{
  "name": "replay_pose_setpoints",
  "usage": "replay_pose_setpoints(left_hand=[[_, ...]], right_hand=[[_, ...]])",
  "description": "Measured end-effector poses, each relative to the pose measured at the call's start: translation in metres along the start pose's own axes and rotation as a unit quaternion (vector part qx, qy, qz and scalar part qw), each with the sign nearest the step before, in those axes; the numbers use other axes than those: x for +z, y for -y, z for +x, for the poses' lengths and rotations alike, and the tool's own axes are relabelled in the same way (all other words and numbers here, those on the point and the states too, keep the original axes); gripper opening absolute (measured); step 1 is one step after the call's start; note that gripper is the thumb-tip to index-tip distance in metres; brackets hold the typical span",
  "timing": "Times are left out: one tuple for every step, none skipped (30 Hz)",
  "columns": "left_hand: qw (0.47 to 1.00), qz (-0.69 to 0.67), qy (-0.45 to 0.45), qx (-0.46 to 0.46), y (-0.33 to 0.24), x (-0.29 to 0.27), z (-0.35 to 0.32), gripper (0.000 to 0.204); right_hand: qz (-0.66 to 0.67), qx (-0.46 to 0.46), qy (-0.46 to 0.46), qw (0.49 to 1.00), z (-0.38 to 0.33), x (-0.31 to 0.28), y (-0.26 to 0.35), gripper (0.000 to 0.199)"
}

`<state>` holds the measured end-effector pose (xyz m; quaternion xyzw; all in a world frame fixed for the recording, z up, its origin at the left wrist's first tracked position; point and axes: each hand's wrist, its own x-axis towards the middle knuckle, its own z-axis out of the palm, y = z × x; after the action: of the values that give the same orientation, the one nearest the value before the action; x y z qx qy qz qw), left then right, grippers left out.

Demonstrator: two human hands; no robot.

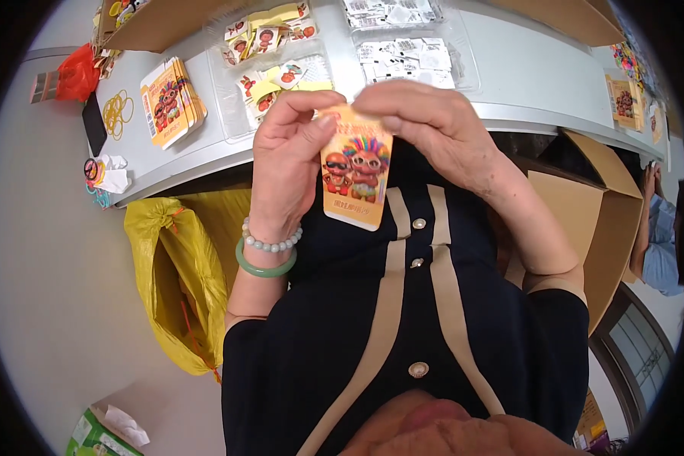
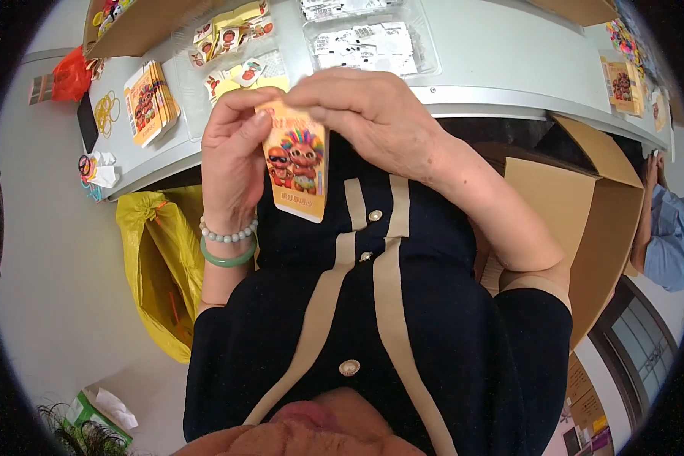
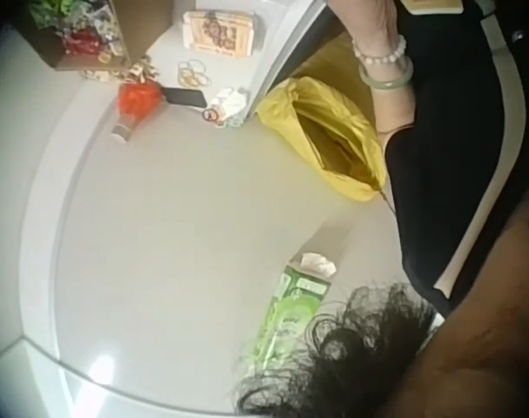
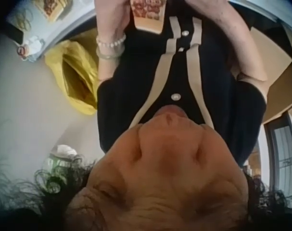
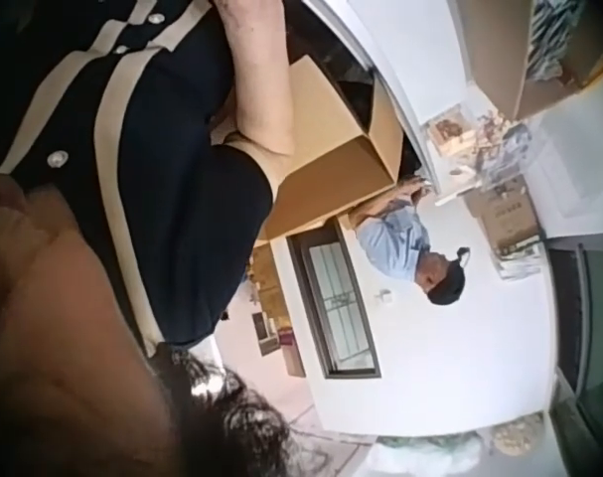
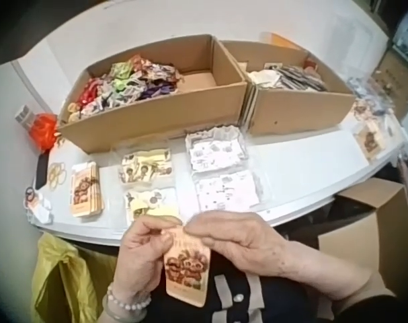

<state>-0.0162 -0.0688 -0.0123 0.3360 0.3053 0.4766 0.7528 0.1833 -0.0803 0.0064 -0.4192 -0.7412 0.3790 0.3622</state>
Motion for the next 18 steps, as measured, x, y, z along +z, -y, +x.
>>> replay_pose_setpoints(left_hand=[[1.0,-0.001,0.0,0.006,-0.001,0.0,0.003,0.015],[1.0,-0.003,-0.016,0.02,-0.003,-0.001,0.006,0.015],[0.999,-0.006,-0.031,0.035,-0.004,0.0,0.011,0.015],[0.999,-0.014,-0.043,0.031,-0.007,0.004,0.011,0.02],[0.998,-0.014,-0.042,0.039,-0.009,0.01,0.011,0.02],[0.998,0.007,-0.026,0.059,-0.011,0.016,0.011,0.025],[0.996,0.029,-0.011,0.079,-0.013,0.019,0.013,0.031],[0.994,0.051,-0.005,0.093,-0.01,0.015,0.014,0.049],[0.994,0.051,-0.004,0.098,-0.013,0.015,0.014,0.049],[0.994,0.054,0.02,0.092,-0.015,0.016,0.012,0.056],[0.994,0.058,0.045,0.085,-0.017,0.016,0.011,0.062],[0.992,0.08,0.055,0.077,-0.018,0.013,0.011,0.068],[0.992,0.08,0.054,0.077,-0.018,0.013,0.01,0.068],[0.992,0.084,0.048,0.082,-0.019,0.015,0.01,0.067],[0.992,0.086,0.043,0.087,-0.018,0.017,0.01,0.066],[0.992,0.084,0.046,0.086,-0.017,0.017,0.011,0.066],[0.989,0.106,0.039,0.1,-0.016,0.016,0.011,0.06],[0.985,0.126,0.034,0.116,-0.016,0.016,0.013,0.054]], right_hand=[[-0.003,-0.005,0.002,1.0,0.001,-0.004,0.003,0.033],[-0.119,-0.057,-0.018,0.991,0.001,-0.009,0.009,0.039],[-0.234,-0.11,-0.039,0.965,0.002,-0.014,0.011,0.046],[-0.295,-0.157,-0.032,0.942,0.003,-0.016,0.007,0.056],[-0.298,-0.164,-0.032,0.94,0.004,-0.014,0.005,0.056],[-0.305,-0.174,-0.038,0.936,0.004,-0.011,0.005,0.056],[-0.311,-0.182,-0.044,0.932,0.004,-0.008,0.006,0.057],[-0.303,-0.159,-0.073,0.937,0.004,-0.006,0.008,0.056],[-0.304,-0.163,-0.073,0.936,0.003,-0.007,0.006,0.056],[-0.257,-0.123,-0.082,0.955,0.0,-0.01,0.003,0.053],[-0.208,-0.082,-0.09,0.971,-0.002,-0.014,0.001,0.05],[-0.179,-0.053,-0.075,0.98,-0.005,-0.017,0.002,0.043],[-0.178,-0.052,-0.074,0.98,-0.005,-0.017,0.002,0.043],[-0.12,-0.033,-0.077,0.989,-0.004,-0.017,0.003,0.041],[-0.062,-0.012,-0.081,0.995,-0.004,-0.018,0.004,0.039],[-0.038,-0.01,-0.046,0.998,-0.002,-0.02,0.006,0.04],[-0.041,-0.009,-0.048,0.998,-0.002,-0.019,0.01,0.04],[-0.073,-0.031,-0.039,0.996,0.0,-0.016,0.016,0.042]])
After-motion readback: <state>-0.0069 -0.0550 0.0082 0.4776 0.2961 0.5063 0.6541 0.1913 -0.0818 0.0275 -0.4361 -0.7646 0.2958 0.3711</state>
